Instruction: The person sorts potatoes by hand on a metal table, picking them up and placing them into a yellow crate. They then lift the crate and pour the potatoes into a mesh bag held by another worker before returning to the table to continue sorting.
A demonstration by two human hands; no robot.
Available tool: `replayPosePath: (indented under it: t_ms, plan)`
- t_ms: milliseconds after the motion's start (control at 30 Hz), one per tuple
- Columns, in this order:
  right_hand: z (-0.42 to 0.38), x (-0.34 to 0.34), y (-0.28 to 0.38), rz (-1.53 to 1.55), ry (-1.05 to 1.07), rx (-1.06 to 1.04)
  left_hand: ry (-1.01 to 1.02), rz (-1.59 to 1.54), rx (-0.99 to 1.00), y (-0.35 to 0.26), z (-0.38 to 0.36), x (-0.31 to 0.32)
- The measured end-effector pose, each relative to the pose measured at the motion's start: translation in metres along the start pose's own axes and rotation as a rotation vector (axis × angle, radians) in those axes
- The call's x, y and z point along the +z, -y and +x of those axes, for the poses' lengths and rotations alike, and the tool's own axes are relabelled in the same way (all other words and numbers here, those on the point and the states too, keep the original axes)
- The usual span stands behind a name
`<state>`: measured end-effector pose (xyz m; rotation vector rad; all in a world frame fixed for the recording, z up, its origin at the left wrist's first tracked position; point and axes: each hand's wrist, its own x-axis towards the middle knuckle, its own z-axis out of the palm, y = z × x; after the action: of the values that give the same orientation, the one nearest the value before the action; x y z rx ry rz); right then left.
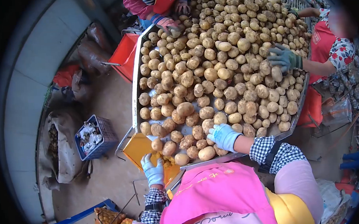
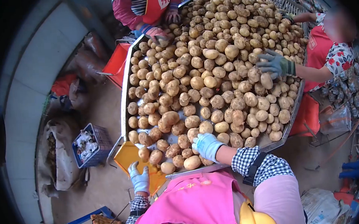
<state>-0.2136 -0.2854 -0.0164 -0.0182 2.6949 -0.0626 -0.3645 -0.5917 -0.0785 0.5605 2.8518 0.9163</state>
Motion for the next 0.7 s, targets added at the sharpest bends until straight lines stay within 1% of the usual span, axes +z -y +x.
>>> replayPosePath:
  t_ms: [67, 100, 133, 200, 267, 333, 367, 400, 467, 500, 533, 633, 667, 700]
  plan:
    - [0.002, 0.002, 0.01, -0.07, -0.008, 0.034, -0.08, -0.026, 0.25, -0.029, 0.015, 0.002]
    - [0.008, 0.002, 0.013, -0.046, 0.023, 0.088, -0.005, -0.008, 0.366, -0.048, 0.021, 0.003]
    - [0.013, 0.006, 0.014, -0.067, 0.004, 0.073, 0.07, 0.011, 0.489, -0.069, 0.025, 0.006]
    - [0.022, 0.014, 0.024, -0.112, -0.002, 0.109, 0.243, 0.028, 0.763, -0.109, 0.022, 0.022]
    - [0.028, 0.011, 0.031, -0.061, 0.11, 0.179, 0.634, 0.352, 0.724, -0.134, 0.011, 0.051]
    - [0.029, 0.017, 0.032, -0.006, 0.076, 0.217, 0.644, 0.531, 0.687, -0.151, 0.005, 0.074]
    - [0.027, 0.017, 0.028, 0.032, 0.043, 0.188, 0.747, 0.562, 0.595, -0.16, 0.007, 0.079]
    - [0.023, 0.018, 0.021, 0.027, 0.035, 0.197, 0.738, 0.562, 0.605, -0.164, 0.008, 0.08]
    - [0.004, 0.005, 0.006, 0.354, -0.025, 0.263, 0.767, 0.499, 0.522, -0.174, 0.01, 0.075]
    - [-0.006, -0.002, -0.001, 0.546, -0.068, 0.342, 0.74, 0.438, 0.497, -0.175, 0.011, 0.073]
    - [-0.013, 0.002, -0.007, 0.714, -0.177, 0.374, 0.732, 0.436, 0.498, -0.172, 0.012, 0.076]
    - [-0.008, 0.042, -0.029, 1.53, -0.502, 0.494, 0.657, 0.227, 0.424, -0.158, 0.009, 0.084]
    - [-0.01, 0.028, -0.033, 1.945, -0.585, 0.58, 0.648, 0.222, 0.426, -0.154, 0.008, 0.085]
    - [-0.001, 0.033, -0.051, 1.603, -0.708, 0.578, 0.62, 0.171, 0.423, -0.15, 0.007, 0.087]
